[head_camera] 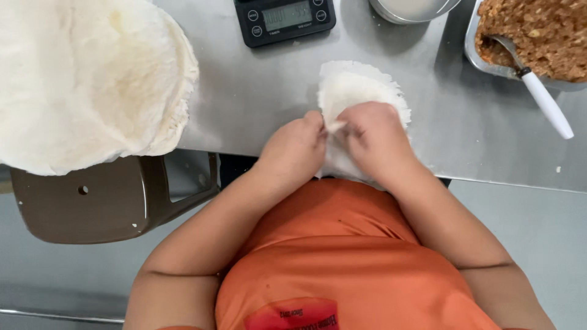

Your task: The person prepares thin, round wrappers by separating them and folding them into smaller squares. They then place a portion of filling onto a wrapper and begin rolling it into a cylindrical shape.

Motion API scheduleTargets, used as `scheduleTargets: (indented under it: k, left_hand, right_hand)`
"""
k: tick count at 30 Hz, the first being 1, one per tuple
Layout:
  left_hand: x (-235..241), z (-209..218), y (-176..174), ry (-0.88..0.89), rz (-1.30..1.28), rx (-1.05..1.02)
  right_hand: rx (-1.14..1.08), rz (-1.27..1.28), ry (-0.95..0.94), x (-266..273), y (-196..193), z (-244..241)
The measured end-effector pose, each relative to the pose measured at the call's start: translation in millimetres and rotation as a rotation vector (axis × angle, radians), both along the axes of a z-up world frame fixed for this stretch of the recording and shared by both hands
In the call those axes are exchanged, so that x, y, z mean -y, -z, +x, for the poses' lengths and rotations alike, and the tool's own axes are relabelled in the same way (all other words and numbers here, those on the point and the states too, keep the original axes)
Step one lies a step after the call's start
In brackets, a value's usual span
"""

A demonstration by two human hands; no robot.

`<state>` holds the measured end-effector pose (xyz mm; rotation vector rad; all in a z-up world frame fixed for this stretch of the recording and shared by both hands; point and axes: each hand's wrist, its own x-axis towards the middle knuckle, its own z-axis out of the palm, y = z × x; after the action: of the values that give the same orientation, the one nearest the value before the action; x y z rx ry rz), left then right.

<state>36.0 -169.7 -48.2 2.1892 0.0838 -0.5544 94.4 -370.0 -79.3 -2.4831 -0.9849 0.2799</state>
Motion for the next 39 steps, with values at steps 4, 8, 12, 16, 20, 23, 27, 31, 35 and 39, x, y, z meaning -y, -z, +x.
scheduleTargets:
  k: [4, 8, 12, 16, 20, 23, 27, 31, 35, 39]
  left_hand:
    - [-17, 6, -18, -0.049, 0.008, -0.05]
    - [-17, 20, 10, -0.124, -0.063, 0.015]
    - [-21, 18, -10, -0.16, -0.055, -0.052]
    - [-11, 24, 0, -0.248, -0.116, -0.039]
    - [-27, 21, -2, -0.3, -0.035, 0.031]
    - [-29, 18, 28, -0.439, -0.09, -0.01]
    - [-8, 25, 10, -0.457, -0.248, 0.102]
    - [-41, 8, 38, -0.668, -0.185, 0.253]
    - [-68, -10, 35, -0.882, -0.187, 0.221]
    - [-73, -15, 34, -0.816, -0.176, 0.18]
  right_hand:
    - [-0.1, 0.084, 0.261, 0, -4, 15]
    - [-0.04, -0.174, 0.125, -18, 6, -10]
    - [-0.015, -0.02, 0.406, 15, 0, 31]
    - [-0.002, 0.125, 0.165, 2, 16, -6]
    - [-0.132, 0.19, 0.601, 26, 16, 28]
    - [-0.074, 0.469, 0.43, 52, 25, 23]
    - [-0.14, 0.455, 0.216, 11, 18, 2]
    - [-0.406, 0.479, 1.133, 49, -1, 46]
    - [-0.904, 1.298, 0.719, 129, -29, 86]
    - [-0.777, 0.899, 0.484, 194, 3, 167]
